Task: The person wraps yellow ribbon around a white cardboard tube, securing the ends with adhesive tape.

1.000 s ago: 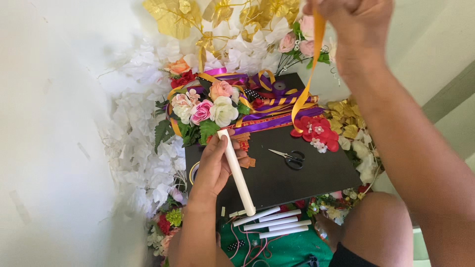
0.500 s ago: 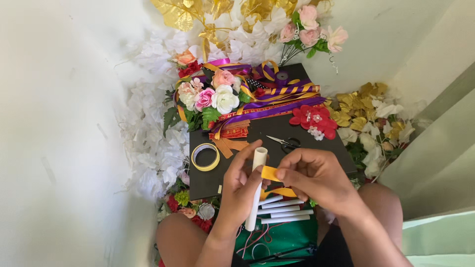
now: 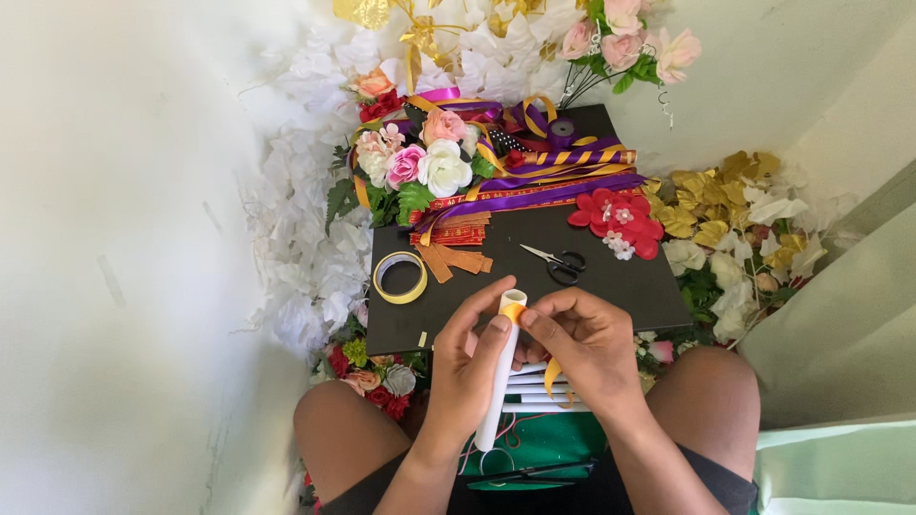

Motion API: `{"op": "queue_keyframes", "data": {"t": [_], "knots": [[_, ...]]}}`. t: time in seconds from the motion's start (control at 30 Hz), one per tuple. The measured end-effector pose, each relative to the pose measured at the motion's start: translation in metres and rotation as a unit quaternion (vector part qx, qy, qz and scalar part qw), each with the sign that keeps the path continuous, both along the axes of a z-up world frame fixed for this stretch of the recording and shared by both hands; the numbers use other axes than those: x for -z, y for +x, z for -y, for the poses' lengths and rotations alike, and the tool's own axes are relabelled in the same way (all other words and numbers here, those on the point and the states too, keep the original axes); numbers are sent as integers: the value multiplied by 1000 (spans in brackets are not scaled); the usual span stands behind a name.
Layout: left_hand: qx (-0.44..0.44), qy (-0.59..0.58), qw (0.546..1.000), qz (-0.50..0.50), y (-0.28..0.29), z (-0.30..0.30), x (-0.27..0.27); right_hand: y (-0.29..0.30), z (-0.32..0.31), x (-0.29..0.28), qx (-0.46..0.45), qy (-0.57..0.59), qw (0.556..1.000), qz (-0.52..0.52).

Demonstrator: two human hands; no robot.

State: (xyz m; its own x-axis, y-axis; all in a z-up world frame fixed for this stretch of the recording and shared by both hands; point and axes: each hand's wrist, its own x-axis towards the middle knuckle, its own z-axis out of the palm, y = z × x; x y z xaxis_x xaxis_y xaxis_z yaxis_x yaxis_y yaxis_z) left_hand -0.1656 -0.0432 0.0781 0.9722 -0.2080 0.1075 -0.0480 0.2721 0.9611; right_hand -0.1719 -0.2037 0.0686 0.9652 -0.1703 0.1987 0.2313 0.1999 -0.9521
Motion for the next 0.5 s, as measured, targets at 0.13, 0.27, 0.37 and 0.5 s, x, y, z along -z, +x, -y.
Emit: {"op": "queue_keyframes", "data": {"t": [0.13, 0.27, 0.37, 0.5], "knots": [[-20, -4, 1000, 8, 2, 1, 7, 0, 1, 1, 3, -21, 1000, -9], [-28, -33, 997, -66, -8, -4, 20, -3, 14, 4, -144, -34, 989, 25], [11, 37, 996, 75, -36, -24, 73, 14, 32, 20, 23, -243, 966, -89], [39, 168, 980, 96, -60, -30, 111, 60, 37, 112, 94, -499, 861, -3]]}}
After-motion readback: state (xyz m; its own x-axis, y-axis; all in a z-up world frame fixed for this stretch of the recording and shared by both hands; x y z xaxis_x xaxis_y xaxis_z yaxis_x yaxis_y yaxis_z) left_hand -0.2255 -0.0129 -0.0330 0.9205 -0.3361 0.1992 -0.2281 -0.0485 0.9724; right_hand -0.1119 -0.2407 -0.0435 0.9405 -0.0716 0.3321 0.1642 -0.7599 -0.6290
